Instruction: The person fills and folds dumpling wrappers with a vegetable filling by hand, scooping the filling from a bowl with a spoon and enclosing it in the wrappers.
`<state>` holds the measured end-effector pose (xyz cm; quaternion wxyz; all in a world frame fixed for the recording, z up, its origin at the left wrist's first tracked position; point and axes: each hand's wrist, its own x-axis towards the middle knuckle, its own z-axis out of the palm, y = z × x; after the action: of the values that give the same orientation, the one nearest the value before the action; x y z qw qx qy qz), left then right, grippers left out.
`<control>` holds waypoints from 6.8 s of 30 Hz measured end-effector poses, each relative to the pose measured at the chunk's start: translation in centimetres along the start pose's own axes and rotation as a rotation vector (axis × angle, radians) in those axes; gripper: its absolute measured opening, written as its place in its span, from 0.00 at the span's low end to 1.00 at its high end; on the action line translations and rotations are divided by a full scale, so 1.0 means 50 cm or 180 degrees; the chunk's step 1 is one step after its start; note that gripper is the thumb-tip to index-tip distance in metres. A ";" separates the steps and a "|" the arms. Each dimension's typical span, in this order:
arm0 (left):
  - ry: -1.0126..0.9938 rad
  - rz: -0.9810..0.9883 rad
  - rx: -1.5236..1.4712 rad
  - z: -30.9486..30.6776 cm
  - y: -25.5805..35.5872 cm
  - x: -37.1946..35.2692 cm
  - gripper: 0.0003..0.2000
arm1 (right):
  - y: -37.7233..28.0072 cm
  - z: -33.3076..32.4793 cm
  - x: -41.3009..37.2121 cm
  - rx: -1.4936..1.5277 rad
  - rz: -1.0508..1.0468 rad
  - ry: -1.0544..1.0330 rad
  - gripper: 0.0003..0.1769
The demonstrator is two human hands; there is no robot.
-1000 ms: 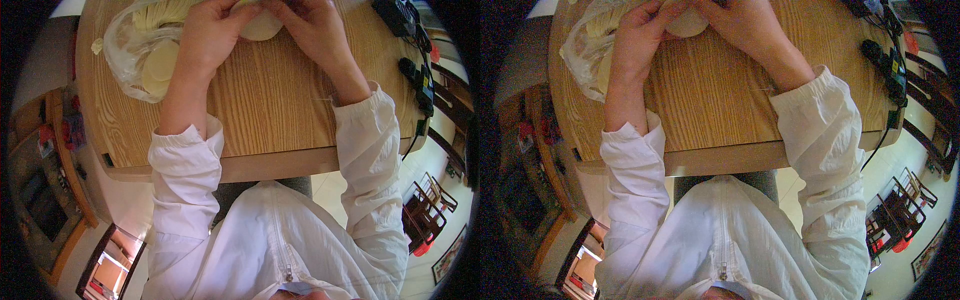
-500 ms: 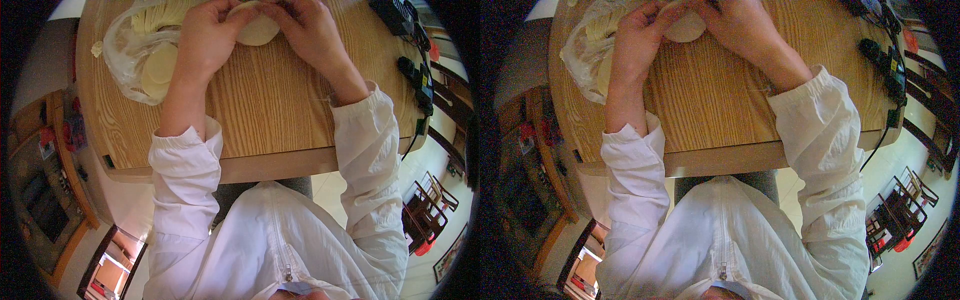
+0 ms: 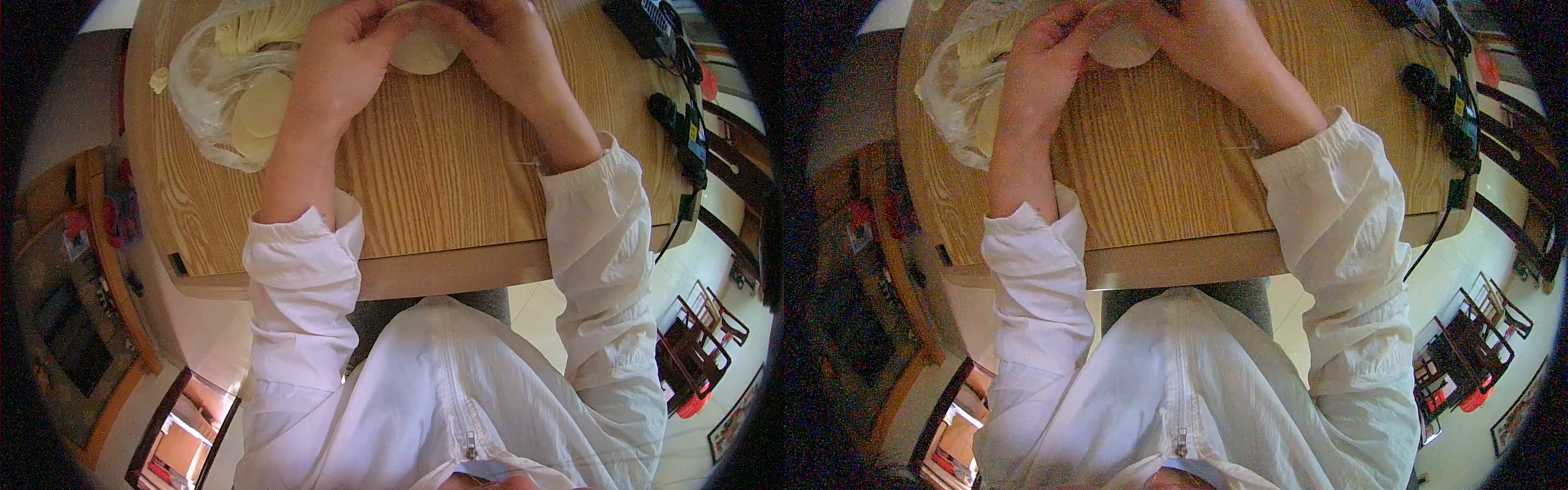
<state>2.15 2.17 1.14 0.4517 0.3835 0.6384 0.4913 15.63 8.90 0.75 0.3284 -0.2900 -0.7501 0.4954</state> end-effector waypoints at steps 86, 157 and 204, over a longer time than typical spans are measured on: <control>0.0191 0.0176 0.0279 -0.014 -0.012 0.006 0.06 | -0.004 0.012 0.003 -0.0402 0.0010 0.0114 0.03; -0.0121 -0.0074 -0.0033 -0.006 0.005 -0.002 0.08 | -0.002 0.004 -0.001 -0.0188 0.0166 -0.0034 0.10; 0.0292 0.0119 0.0397 -0.002 0.006 -0.005 0.07 | -0.005 0.007 -0.006 -0.0437 0.0003 0.0081 0.07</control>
<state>2.14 2.00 1.51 0.3880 0.3999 0.6804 0.4760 15.53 8.39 0.84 0.3171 -0.3185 -0.7779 0.4392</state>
